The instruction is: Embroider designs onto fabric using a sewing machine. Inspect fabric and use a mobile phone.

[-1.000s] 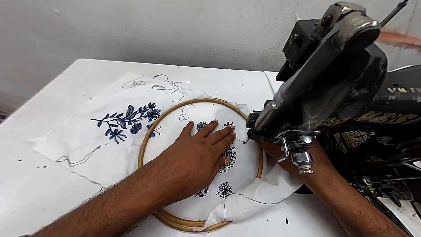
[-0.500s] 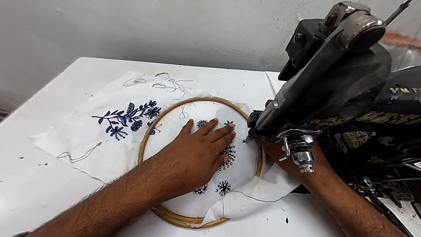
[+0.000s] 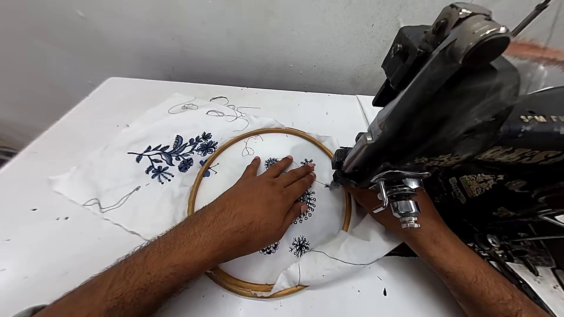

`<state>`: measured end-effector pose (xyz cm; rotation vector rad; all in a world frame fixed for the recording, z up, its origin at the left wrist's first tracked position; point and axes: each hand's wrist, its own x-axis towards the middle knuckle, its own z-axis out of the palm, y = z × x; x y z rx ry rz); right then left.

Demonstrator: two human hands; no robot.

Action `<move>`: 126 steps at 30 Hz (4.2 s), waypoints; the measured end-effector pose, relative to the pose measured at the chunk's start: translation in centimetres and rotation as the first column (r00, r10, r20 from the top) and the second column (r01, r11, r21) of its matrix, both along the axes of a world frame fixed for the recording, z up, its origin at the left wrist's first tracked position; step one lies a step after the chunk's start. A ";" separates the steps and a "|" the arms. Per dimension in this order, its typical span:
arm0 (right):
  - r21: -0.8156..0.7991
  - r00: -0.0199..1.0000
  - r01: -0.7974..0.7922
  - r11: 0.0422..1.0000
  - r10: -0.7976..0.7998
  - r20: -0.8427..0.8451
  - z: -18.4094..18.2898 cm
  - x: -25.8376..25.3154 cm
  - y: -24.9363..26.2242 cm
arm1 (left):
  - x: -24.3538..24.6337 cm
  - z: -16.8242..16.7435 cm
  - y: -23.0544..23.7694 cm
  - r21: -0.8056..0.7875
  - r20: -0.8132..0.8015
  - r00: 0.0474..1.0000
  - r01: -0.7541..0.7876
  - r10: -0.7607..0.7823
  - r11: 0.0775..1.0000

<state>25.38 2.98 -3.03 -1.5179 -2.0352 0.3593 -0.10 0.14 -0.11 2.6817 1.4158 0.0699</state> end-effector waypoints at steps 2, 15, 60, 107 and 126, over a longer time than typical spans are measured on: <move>0.014 1.000 -0.010 1.000 0.010 0.006 0.3 0.1 0.0 | 0.1 0.0 -0.1 0.004 -0.005 1.000 0.012 -0.012 1.000; 0.001 1.000 0.000 1.000 0.000 0.027 0.8 -0.2 -0.3 | 0.1 0.0 -0.2 -0.011 0.007 1.000 0.015 -0.015 1.000; -0.042 0.996 0.045 0.998 -0.042 0.075 0.2 0.2 -0.1 | 0.2 0.0 -0.3 0.004 -0.018 1.000 0.018 -0.017 1.000; 0.011 0.998 0.025 1.000 -0.025 -0.060 3.6 -0.3 -1.0 | -0.5 0.2 2.2 0.167 0.279 0.960 -0.041 -0.007 0.985; 0.040 0.999 0.002 0.999 -0.001 -0.041 0.8 -0.1 -0.3 | 0.7 -0.6 0.0 0.042 0.021 1.000 -0.005 0.004 0.999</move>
